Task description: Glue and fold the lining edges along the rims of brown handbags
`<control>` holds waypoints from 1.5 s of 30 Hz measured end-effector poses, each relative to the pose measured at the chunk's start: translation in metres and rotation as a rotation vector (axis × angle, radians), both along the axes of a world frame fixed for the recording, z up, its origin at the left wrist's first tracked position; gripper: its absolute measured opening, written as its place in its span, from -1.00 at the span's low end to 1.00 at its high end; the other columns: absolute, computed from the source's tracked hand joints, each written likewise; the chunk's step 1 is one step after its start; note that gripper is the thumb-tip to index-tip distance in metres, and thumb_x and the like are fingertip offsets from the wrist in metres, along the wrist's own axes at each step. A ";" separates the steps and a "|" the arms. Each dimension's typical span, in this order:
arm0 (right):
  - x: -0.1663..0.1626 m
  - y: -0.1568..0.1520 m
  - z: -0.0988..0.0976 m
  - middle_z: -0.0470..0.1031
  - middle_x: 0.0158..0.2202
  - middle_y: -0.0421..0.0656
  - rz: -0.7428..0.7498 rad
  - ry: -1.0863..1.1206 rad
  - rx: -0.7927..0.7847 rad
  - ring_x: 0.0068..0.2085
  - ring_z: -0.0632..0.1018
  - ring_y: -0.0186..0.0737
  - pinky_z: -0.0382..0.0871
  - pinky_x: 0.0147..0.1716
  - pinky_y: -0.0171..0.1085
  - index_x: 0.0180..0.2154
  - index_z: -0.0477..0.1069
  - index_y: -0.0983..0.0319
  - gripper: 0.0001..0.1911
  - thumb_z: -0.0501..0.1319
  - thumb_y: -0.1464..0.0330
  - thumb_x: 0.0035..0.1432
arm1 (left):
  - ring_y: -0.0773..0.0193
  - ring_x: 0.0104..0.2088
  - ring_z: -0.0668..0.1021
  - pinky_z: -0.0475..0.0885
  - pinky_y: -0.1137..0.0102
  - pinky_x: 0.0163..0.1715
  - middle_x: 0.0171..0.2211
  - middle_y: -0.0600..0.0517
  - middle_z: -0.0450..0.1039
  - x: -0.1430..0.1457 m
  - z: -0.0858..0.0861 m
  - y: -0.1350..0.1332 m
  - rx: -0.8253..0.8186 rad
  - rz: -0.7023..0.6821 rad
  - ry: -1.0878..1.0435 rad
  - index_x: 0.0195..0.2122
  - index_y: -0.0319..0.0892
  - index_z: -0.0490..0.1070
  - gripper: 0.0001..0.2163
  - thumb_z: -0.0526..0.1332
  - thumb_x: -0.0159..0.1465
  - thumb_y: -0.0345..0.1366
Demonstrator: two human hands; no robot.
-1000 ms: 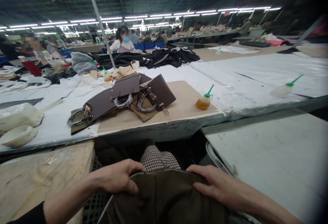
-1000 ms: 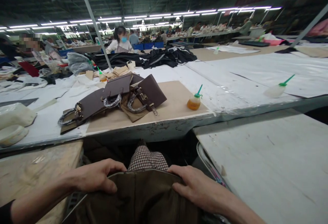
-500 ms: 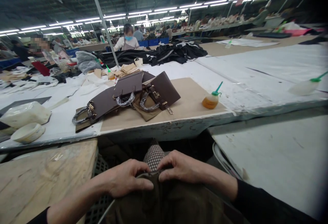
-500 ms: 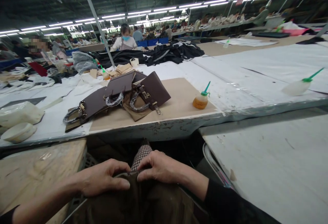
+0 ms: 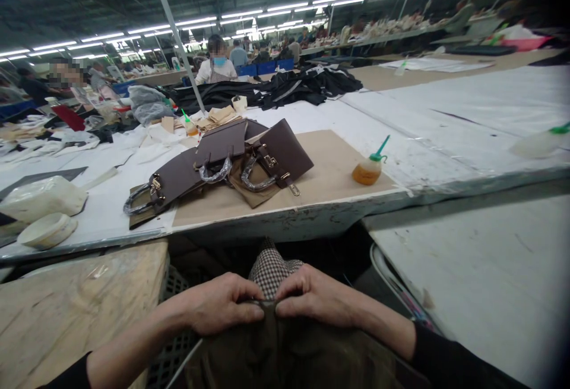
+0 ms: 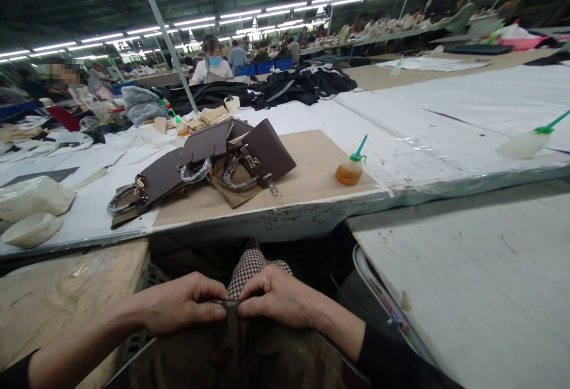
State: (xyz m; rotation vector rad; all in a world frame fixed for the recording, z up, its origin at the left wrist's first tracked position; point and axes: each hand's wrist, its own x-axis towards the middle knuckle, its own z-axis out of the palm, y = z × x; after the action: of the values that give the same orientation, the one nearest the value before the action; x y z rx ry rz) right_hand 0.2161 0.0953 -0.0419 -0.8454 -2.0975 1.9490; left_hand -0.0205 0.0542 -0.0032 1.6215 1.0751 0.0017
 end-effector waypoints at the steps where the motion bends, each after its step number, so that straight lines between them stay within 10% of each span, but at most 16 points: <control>1: -0.001 0.000 0.000 0.36 -0.56 -0.31 0.000 0.004 -0.006 -0.50 0.28 -0.38 0.11 -0.51 -0.39 -0.38 0.63 0.26 -0.84 0.29 0.32 0.10 | 0.31 -0.40 0.41 0.24 0.50 -0.44 -0.40 0.12 0.44 0.002 0.001 0.002 0.025 -0.022 0.032 -0.15 -0.16 0.55 -0.71 0.18 0.31 -0.07; 14: 0.018 0.001 -0.012 0.42 -0.50 -0.30 0.051 -0.011 0.129 -0.43 0.36 -0.32 0.22 -0.39 -0.37 -0.34 0.61 0.24 -0.74 0.17 0.29 0.26 | 0.37 -0.50 0.29 0.09 0.48 -0.55 -0.59 0.16 0.21 0.018 -0.017 -0.002 0.169 0.026 0.119 -0.54 -0.17 0.29 -0.65 0.15 0.32 -0.08; 28: 0.020 -0.015 0.007 0.56 -0.10 -0.20 0.022 -0.093 0.163 -0.12 0.51 -0.17 0.32 -0.15 -0.32 -0.02 0.49 0.15 -0.69 0.19 0.39 0.19 | 0.26 -0.47 0.49 0.23 0.46 -0.47 -0.44 0.06 0.48 0.027 -0.006 -0.007 0.410 -0.187 0.187 -0.21 -0.12 0.45 -0.80 0.03 0.31 -0.31; 33: 0.001 -0.009 0.002 0.32 -0.54 -0.31 0.053 -0.095 0.252 -0.43 0.35 -0.33 0.21 -0.38 -0.37 -0.46 0.46 0.24 -0.76 0.16 0.34 0.24 | 0.30 -0.55 0.39 0.17 0.44 -0.51 -0.56 0.09 0.35 0.024 -0.006 -0.013 0.469 -0.135 0.213 -0.42 -0.15 0.39 -0.81 0.05 0.29 -0.33; 38: -0.006 -0.011 0.002 0.11 -0.60 -0.34 0.071 -0.102 0.244 -0.52 0.19 -0.39 0.08 -0.52 -0.37 -0.60 0.21 0.24 -0.64 0.15 0.35 0.24 | 0.26 -0.46 0.47 0.22 0.45 -0.48 -0.50 0.08 0.44 0.007 -0.004 -0.017 0.321 0.015 0.177 -0.42 -0.15 0.45 -0.79 0.12 0.30 -0.21; 45: -0.016 -0.009 0.028 0.58 -0.25 -0.21 0.154 -0.173 0.175 -0.22 0.54 -0.17 0.35 -0.25 -0.33 -0.17 0.56 0.19 -0.71 0.10 0.46 0.16 | 0.11 -0.16 0.57 0.38 0.42 -0.31 -0.16 0.08 0.59 -0.053 0.001 -0.047 -0.132 0.310 0.002 -0.02 -0.08 0.50 -0.66 0.30 0.14 -0.28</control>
State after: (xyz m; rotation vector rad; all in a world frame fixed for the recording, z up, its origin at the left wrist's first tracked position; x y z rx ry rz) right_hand 0.2003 0.0868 -0.0142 -0.8690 -2.4579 1.7834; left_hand -0.0732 0.0076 -0.0017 1.3256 1.2916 0.1313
